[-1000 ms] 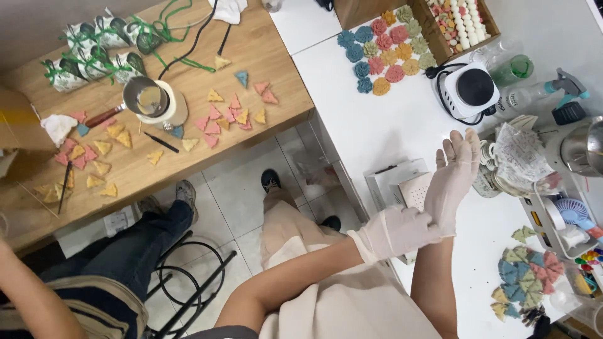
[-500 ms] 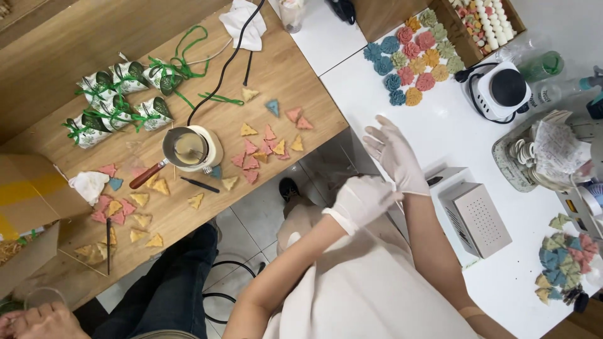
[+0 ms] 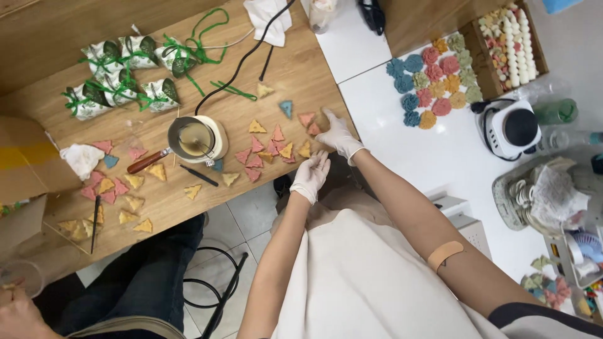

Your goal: Handling and organizing small wax flower shapes on a production table.

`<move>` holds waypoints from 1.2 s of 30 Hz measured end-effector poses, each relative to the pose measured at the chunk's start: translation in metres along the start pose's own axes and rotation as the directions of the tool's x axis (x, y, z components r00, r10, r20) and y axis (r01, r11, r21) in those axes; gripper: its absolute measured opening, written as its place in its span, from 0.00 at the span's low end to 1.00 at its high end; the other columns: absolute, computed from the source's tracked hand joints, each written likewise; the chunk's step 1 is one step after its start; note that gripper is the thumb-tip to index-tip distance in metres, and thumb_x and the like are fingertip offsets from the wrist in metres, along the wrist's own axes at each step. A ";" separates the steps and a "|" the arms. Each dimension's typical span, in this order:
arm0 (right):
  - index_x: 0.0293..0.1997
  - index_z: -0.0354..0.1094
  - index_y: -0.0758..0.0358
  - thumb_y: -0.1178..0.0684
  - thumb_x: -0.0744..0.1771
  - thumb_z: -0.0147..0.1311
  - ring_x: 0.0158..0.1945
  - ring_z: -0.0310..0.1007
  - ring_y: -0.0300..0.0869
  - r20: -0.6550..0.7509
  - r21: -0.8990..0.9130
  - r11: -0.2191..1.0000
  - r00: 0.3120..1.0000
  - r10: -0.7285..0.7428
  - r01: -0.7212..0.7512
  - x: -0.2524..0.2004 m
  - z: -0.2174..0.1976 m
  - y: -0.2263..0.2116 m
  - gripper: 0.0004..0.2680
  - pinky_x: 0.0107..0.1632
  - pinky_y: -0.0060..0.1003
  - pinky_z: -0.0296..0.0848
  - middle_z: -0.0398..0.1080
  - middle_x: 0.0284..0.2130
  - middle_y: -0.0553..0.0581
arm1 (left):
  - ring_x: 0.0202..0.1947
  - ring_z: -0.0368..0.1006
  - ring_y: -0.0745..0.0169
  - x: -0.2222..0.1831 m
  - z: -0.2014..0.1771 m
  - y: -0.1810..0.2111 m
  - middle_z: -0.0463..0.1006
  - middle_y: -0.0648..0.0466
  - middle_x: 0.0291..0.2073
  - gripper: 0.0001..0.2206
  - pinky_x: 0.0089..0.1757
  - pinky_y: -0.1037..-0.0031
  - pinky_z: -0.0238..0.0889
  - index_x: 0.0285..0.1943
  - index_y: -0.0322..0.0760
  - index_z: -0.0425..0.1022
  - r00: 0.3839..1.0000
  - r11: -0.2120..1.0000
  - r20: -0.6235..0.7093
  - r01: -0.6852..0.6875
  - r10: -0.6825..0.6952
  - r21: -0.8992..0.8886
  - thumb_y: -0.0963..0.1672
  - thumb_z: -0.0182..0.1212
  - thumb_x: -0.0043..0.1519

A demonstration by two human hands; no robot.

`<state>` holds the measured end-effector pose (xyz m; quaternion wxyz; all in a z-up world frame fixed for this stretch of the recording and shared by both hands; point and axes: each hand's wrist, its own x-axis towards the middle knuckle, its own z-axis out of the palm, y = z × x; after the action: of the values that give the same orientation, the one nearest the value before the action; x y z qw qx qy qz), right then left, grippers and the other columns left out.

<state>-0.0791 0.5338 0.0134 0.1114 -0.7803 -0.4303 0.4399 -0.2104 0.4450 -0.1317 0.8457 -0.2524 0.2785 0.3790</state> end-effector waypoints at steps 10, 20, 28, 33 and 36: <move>0.74 0.52 0.51 0.53 0.55 0.71 0.68 0.55 0.64 0.000 0.008 0.992 0.992 -0.127 0.127 0.049 0.037 -0.006 0.39 0.68 0.43 0.62 0.50 0.66 0.76 | 0.71 0.62 0.54 0.003 0.006 0.027 0.69 0.48 0.68 0.20 0.64 0.58 0.58 0.70 0.28 0.62 0.978 0.964 0.056 -0.189 0.203 -0.188 0.37 0.45 0.67; 0.73 0.53 0.51 0.52 0.56 0.67 0.62 0.62 0.62 0.115 0.072 0.979 0.973 -0.200 0.193 0.056 0.071 -0.074 0.37 0.64 0.42 0.66 0.56 0.61 0.74 | 0.69 0.63 0.46 -0.009 0.018 0.068 0.70 0.42 0.64 0.12 0.63 0.51 0.58 0.59 0.28 0.66 0.962 0.935 -0.006 -0.266 0.273 -0.236 0.38 0.46 0.67; 0.74 0.49 0.59 0.53 0.59 0.67 0.60 0.66 0.56 0.073 0.238 0.929 0.948 -0.310 0.285 0.066 0.065 -0.053 0.35 0.60 0.43 0.68 0.63 0.58 0.69 | 0.67 0.64 0.47 -0.007 0.025 0.079 0.72 0.45 0.64 0.16 0.62 0.55 0.59 0.63 0.32 0.68 0.970 0.967 0.001 -0.241 0.242 -0.088 0.39 0.47 0.66; 0.72 0.56 0.53 0.54 0.64 0.63 0.50 0.70 0.42 -0.035 0.360 0.886 0.953 -0.300 0.292 0.040 0.009 0.014 0.27 0.53 0.35 0.73 0.69 0.52 0.58 | 0.69 0.63 0.53 -0.021 0.042 0.033 0.69 0.51 0.67 0.16 0.63 0.56 0.59 0.66 0.37 0.67 0.998 0.998 -0.053 -0.036 0.039 0.053 0.42 0.49 0.69; 0.71 0.60 0.51 0.54 0.64 0.61 0.48 0.70 0.41 -0.111 0.370 0.904 0.976 -0.185 0.213 0.000 -0.041 0.062 0.25 0.52 0.34 0.73 0.71 0.48 0.55 | 0.69 0.64 0.53 -0.028 0.075 0.010 0.70 0.51 0.67 0.17 0.62 0.57 0.58 0.66 0.36 0.68 0.993 0.979 -0.073 0.105 -0.094 0.173 0.43 0.50 0.69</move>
<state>-0.0113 0.5049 0.0031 0.3204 -0.7114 -0.4100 0.4724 -0.2131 0.4846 -0.0619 0.8732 -0.2020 0.3250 0.3018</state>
